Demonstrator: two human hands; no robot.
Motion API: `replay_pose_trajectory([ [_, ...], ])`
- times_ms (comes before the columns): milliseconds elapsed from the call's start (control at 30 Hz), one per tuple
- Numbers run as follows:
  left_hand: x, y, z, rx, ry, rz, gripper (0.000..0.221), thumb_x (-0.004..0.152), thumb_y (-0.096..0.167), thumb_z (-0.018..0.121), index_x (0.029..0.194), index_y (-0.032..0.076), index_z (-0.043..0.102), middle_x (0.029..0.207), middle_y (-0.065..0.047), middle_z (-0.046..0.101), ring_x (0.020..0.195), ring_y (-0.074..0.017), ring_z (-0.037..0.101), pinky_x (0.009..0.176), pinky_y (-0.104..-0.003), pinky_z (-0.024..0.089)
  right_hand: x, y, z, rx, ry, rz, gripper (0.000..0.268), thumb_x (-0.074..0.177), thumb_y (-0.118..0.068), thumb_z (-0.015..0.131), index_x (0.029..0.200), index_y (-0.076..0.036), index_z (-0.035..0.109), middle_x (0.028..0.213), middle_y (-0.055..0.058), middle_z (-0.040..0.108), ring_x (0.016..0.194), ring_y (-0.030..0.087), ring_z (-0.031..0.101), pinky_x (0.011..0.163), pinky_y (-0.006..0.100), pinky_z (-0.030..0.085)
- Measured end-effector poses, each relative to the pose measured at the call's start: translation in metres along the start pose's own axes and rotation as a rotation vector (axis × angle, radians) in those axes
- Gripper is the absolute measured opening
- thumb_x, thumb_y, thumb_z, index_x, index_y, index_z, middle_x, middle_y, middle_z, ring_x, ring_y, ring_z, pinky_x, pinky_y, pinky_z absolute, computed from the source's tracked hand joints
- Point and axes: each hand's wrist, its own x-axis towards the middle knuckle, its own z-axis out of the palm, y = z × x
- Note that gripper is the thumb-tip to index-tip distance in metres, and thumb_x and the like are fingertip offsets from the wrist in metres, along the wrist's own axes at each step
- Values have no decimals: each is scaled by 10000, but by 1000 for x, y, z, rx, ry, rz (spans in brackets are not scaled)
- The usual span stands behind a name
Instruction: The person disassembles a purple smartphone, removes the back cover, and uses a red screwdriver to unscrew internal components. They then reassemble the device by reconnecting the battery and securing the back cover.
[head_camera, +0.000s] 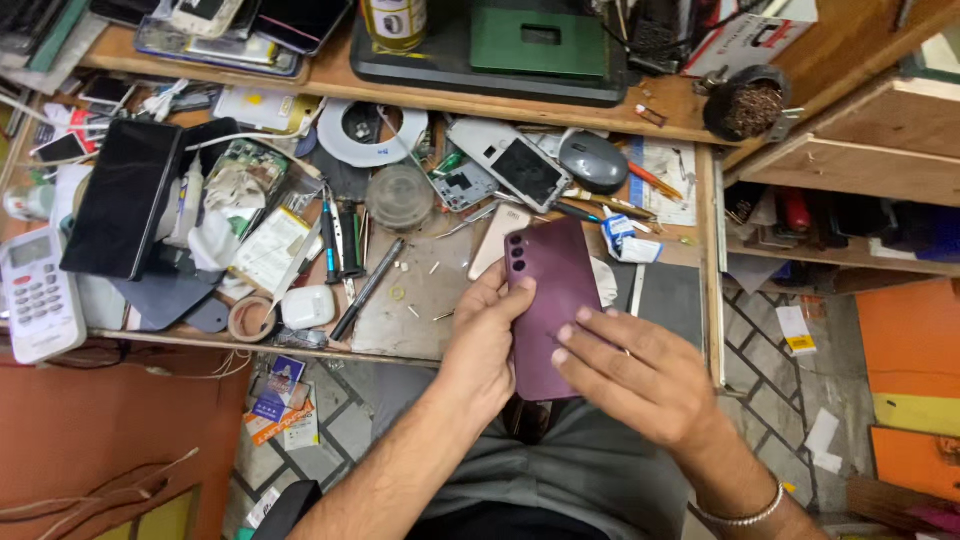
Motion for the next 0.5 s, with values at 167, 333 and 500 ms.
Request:
replay_pose_trajectory([
  [167, 2, 9, 16, 885, 131, 650, 616, 972, 102, 666, 1472, -135, 396, 1446, -318, 446, 1308, -399, 441, 1069, -485, 391, 2, 14, 5, 173, 115, 219, 294, 735, 84, 708, 1012, -12, 738, 1050, 123, 768, 1057, 297, 770, 919, 360, 623],
  [333, -14, 36, 25, 1226, -361, 972, 429, 959, 103, 634, 1369, -20, 599, 1423, -237, 605, 1396, -383, 529, 1197, -477, 373, -11, 24, 14, 482, 217, 655, 287, 805, 75, 712, 1082, 10, 747, 1030, 116, 788, 954, 187, 785, 858, 296, 621],
  [500, -12, 45, 40, 1160, -426, 802, 275, 945, 47, 745, 1220, 45, 732, 1057, -118, 800, 963, -213, 807, 849, -301, 631, -14, 30, 13, 598, 231, 702, 248, 826, 43, 768, 1072, 17, 749, 964, 92, 793, 880, 131, 774, 804, 253, 600],
])
